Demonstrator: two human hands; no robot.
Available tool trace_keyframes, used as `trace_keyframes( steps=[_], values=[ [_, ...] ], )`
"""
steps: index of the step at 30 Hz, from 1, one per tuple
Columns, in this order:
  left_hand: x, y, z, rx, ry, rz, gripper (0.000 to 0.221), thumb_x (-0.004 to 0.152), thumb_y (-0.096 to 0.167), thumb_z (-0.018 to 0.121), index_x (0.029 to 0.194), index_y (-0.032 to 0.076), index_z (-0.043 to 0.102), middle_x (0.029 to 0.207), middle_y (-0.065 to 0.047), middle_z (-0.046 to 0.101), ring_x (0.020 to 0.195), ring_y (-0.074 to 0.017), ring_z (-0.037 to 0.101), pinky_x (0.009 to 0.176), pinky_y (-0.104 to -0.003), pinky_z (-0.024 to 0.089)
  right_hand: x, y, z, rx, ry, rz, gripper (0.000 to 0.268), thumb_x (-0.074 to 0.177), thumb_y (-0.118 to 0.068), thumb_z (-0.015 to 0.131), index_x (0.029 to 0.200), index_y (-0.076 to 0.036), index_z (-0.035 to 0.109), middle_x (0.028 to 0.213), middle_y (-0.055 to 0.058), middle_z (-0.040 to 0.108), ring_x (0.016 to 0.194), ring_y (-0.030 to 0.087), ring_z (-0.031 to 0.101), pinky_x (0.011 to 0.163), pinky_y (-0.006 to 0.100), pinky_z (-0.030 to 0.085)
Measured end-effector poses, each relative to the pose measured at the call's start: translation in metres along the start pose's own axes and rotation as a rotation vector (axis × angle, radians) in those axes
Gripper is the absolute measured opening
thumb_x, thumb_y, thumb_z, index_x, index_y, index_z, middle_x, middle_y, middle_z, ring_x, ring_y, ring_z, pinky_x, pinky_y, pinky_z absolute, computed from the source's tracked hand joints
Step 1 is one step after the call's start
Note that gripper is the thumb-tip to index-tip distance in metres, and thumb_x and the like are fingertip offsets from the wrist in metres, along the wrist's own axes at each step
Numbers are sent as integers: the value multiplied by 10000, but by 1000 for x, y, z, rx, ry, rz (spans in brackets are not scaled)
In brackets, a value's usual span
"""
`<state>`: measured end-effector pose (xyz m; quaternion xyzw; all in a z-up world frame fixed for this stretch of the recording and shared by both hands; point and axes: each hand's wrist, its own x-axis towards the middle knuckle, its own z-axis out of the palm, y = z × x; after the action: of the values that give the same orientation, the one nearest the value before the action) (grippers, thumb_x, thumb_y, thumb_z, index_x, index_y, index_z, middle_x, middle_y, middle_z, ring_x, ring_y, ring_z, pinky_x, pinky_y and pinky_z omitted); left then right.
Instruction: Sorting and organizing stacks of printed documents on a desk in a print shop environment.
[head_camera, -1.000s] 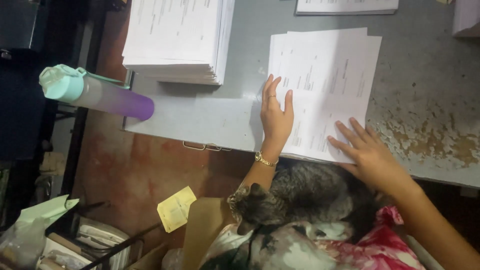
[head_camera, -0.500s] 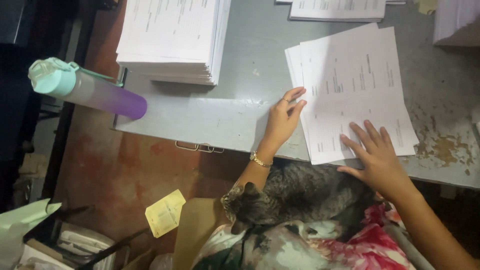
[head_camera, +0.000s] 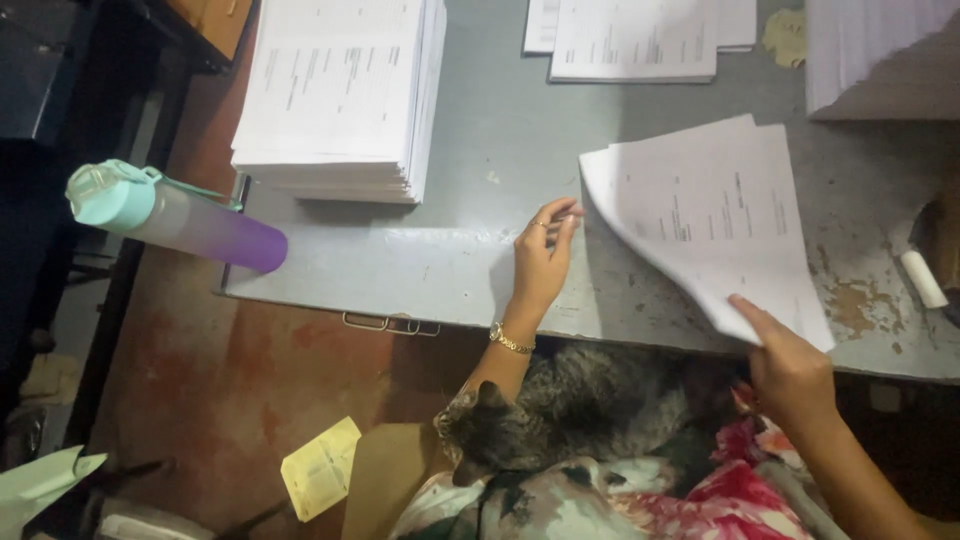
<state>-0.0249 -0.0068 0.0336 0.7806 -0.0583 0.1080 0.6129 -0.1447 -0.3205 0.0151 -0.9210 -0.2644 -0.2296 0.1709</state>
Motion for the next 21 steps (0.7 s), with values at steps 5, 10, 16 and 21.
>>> trace_keyframes(
  steps=[5,10,16,21],
  values=[
    [0,2,-3,-84,-118,-64,245,1079,279,489,1084,69,615,778,-18,609,694,-133,606,672,-281,536,21,-19,23,119,-111,670,426,1115,-296,425,1374,-41,647,943,299,714,741,502,657,731,571,482],
    [-5,-7,7,-218,-339,-58,931,869,807,398,1385,45,539,1248,-206,645,1056,-291,684,877,-395,598,112,-84,45,211,-119,534,370,966,-50,588,1332,3,596,747,261,723,697,430,738,583,515,559],
    [4,14,0,99,-356,-101,944,943,619,414,1490,-147,336,1343,-416,522,1274,-522,517,1063,-596,448,146,-86,82,615,-345,488,494,1024,-216,491,1482,-35,474,1443,256,556,1290,427,551,1014,555,480],
    [6,-17,3,149,-234,-204,514,1037,230,596,1441,-77,513,1314,-302,638,1281,-397,587,1086,-505,471,110,-13,82,969,-233,557,470,957,-139,582,1407,-6,608,1478,243,564,1420,433,435,1147,548,379]
  ],
)
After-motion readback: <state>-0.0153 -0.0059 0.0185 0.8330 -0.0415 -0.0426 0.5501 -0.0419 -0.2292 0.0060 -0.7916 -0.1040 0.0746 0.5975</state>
